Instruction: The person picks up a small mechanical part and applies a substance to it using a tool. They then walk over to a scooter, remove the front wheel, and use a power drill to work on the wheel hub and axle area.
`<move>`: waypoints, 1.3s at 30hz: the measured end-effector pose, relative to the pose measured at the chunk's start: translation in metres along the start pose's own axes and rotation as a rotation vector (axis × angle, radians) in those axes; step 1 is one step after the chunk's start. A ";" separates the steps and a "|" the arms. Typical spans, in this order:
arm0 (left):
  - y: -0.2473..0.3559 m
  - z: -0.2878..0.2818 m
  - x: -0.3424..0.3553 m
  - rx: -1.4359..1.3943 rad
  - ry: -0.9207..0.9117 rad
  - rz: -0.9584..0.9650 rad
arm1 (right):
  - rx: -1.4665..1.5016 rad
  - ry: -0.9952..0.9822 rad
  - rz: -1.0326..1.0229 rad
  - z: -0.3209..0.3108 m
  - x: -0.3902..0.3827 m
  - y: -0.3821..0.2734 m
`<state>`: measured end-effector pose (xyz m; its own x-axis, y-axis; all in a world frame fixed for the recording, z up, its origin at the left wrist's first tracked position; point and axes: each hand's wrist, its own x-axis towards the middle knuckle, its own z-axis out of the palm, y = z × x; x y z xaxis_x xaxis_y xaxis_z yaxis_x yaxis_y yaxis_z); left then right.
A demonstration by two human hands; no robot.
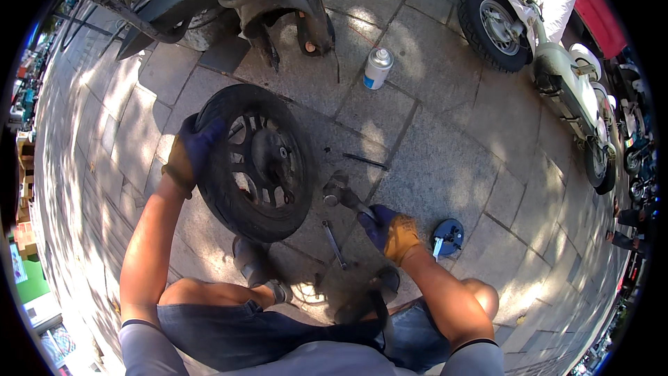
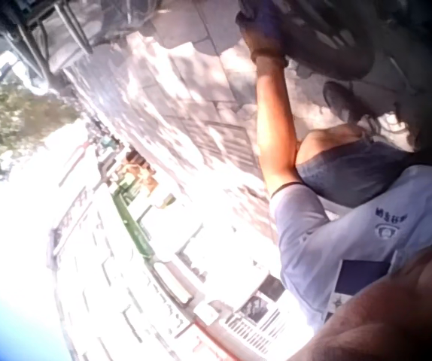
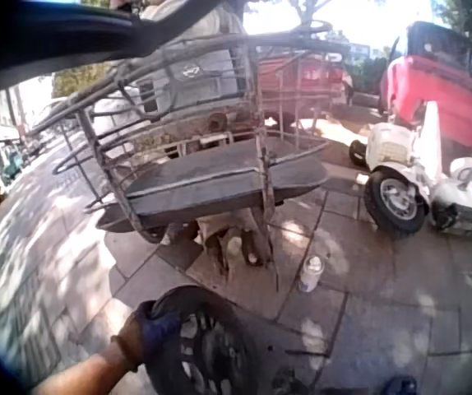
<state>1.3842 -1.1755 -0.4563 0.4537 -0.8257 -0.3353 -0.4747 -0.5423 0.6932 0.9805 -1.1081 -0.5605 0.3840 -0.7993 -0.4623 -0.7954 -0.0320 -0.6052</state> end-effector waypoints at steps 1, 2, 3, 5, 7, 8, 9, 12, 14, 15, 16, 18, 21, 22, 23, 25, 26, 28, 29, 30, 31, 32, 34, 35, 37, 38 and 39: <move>-0.004 -0.003 0.003 -0.024 -0.010 -0.021 | 0.084 0.014 -0.054 -0.002 -0.006 -0.017; -0.004 -0.005 0.007 -0.052 -0.019 -0.033 | 0.064 0.000 -0.182 -0.007 -0.010 -0.031; -0.004 -0.006 0.011 -0.049 -0.008 -0.030 | 0.048 -0.009 -0.311 -0.012 -0.013 -0.045; -0.004 -0.003 0.017 -0.041 0.011 -0.018 | -0.053 -0.048 -0.459 -0.009 -0.007 -0.053; 0.002 0.002 0.018 -0.088 -0.056 -0.021 | -0.227 -0.099 -0.483 0.006 0.013 -0.037; 0.002 0.000 0.022 -0.111 -0.072 -0.023 | -0.256 -0.130 -0.365 0.009 0.022 -0.042; 0.001 -0.003 0.027 -0.086 -0.058 0.005 | -0.277 -0.125 -0.363 0.007 0.021 -0.044; -0.003 -0.003 0.027 -0.081 -0.057 -0.013 | -0.287 -0.116 -0.475 0.005 0.005 -0.045; 0.000 -0.007 0.026 -0.174 -0.066 -0.105 | -0.228 -0.062 -0.743 0.003 0.003 -0.036; -0.002 -0.007 0.024 -0.142 -0.083 -0.087 | -0.280 -0.064 -0.619 0.013 0.006 -0.028; -0.001 -0.004 0.029 -0.114 -0.099 -0.048 | -0.339 -0.046 -0.492 0.030 0.019 -0.010; -0.002 -0.004 0.037 -0.072 -0.102 0.028 | -0.357 -0.026 -0.302 0.047 0.036 0.010; -0.019 -0.002 0.036 -0.050 -0.097 0.034 | -0.297 -0.104 -0.330 0.028 0.030 0.015; -0.021 -0.002 0.034 -0.054 -0.100 -0.003 | -0.327 -0.133 -0.293 0.031 0.026 0.021; -0.015 -0.003 0.037 -0.063 -0.099 -0.023 | -0.363 -0.145 -0.258 0.033 0.024 0.027; -0.015 0.001 0.042 -0.083 -0.113 0.023 | -0.401 -0.088 -0.160 0.040 0.027 0.042; -0.013 0.005 0.045 -0.091 -0.121 0.057 | -0.400 -0.021 -0.087 0.051 0.027 0.055; 0.005 0.013 0.037 -0.127 -0.119 0.003 | -0.428 0.022 0.042 0.069 0.026 0.082; -0.006 0.010 0.041 -0.129 -0.121 0.059 | -0.457 0.010 0.069 0.075 0.031 0.086; 0.000 0.004 0.034 -0.154 -0.139 0.016 | -0.684 -0.279 0.044 0.076 0.039 0.092; 0.015 -0.002 0.015 -0.121 -0.097 0.013 | -0.696 -0.307 0.042 0.076 0.046 0.082; -0.027 -0.024 0.027 0.129 0.027 0.080 | -0.439 -0.126 -0.022 0.088 0.063 0.061; -0.021 -0.028 0.011 0.250 0.068 0.034 | -0.356 -0.261 -0.046 0.057 0.082 0.006; -0.018 0.004 0.025 0.232 -0.003 0.068 | -0.016 -0.115 0.062 0.058 0.104 0.010; -0.002 0.032 0.019 0.193 -0.067 0.180 | 0.507 -0.055 0.004 0.061 0.125 0.005; -0.006 0.035 0.013 0.239 -0.052 0.167 | 0.676 -0.140 -0.149 0.059 0.129 -0.024; -0.009 0.033 0.007 0.286 -0.029 0.148 | 0.839 -0.236 -0.309 0.053 0.129 -0.062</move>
<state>1.3672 -1.1816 -0.4858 0.3447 -0.9005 -0.2650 -0.7282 -0.4347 0.5299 1.1044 -1.1769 -0.6170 0.6819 -0.6813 -0.2661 -0.0766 0.2953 -0.9523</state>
